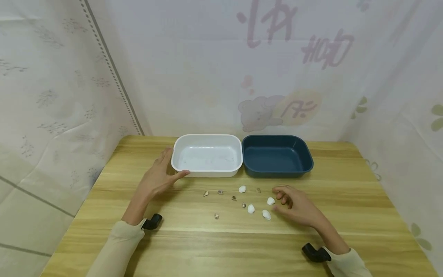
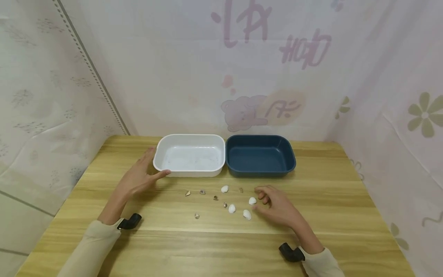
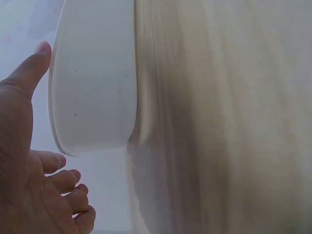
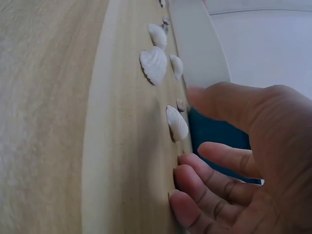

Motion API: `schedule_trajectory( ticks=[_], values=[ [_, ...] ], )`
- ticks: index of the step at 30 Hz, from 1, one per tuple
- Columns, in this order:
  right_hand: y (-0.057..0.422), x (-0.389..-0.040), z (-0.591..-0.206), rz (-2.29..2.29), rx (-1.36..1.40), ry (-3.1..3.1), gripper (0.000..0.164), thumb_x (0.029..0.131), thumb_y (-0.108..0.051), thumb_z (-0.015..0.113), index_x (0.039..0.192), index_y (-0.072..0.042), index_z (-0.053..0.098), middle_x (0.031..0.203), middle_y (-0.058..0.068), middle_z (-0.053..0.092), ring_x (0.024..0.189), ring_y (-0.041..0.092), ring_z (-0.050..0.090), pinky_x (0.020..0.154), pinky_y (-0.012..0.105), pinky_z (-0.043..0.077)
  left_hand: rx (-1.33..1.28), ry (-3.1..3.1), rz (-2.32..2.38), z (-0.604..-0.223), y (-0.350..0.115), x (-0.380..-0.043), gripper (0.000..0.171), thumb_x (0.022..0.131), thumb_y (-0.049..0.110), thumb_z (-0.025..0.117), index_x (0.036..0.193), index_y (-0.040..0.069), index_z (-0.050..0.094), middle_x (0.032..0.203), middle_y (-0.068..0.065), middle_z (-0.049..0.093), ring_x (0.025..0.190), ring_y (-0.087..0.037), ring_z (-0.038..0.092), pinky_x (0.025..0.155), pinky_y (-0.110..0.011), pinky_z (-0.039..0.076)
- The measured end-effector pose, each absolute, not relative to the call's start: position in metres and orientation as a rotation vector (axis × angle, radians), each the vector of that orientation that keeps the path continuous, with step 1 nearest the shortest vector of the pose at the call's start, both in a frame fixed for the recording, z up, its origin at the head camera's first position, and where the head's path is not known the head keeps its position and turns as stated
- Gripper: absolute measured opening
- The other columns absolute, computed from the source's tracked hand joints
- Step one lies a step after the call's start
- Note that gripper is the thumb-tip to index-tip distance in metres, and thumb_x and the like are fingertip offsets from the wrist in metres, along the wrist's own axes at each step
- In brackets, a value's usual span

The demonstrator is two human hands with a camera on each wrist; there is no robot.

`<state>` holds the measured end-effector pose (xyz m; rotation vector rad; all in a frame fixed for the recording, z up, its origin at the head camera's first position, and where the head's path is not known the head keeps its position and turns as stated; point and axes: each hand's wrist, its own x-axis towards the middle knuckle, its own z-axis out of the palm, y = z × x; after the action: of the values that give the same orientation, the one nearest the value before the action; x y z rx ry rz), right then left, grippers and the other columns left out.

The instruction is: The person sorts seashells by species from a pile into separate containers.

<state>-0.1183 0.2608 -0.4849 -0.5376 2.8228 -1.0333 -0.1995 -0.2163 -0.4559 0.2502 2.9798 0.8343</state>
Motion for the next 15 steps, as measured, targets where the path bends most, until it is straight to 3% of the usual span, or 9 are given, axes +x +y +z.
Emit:
schedule_trajectory(
  ticks=[6,15],
  values=[
    [0.254,-0.120,-0.489,-0.996,-0.580,2.892,0.043,0.086,-0.031,0.084,0.121,-0.011,0.070,0.099,-0.007,0.064,0.080,0.005,0.054,0.064,0.021,0.047,0.287,2.966,0.821,-0.454,-0.215,-0.204,0.116,0.087,0.080,0.057,0.167,0.021,-0.004,0.174,-0.013,0.007,0.159,-0.042,0.012,0.120,-0.069,0.023],
    [0.248,-0.118,-0.491,-0.987,-0.554,2.957,0.025,0.084,-0.027,0.087,0.104,-0.018,0.075,0.093,-0.010,0.064,0.077,0.004,0.053,0.066,0.022,0.046,0.263,2.946,0.806,-0.455,-0.216,-0.207,0.121,0.084,0.082,0.059,0.167,0.022,-0.005,0.173,-0.020,0.007,0.159,-0.044,0.009,0.114,-0.075,0.029]
  ],
)
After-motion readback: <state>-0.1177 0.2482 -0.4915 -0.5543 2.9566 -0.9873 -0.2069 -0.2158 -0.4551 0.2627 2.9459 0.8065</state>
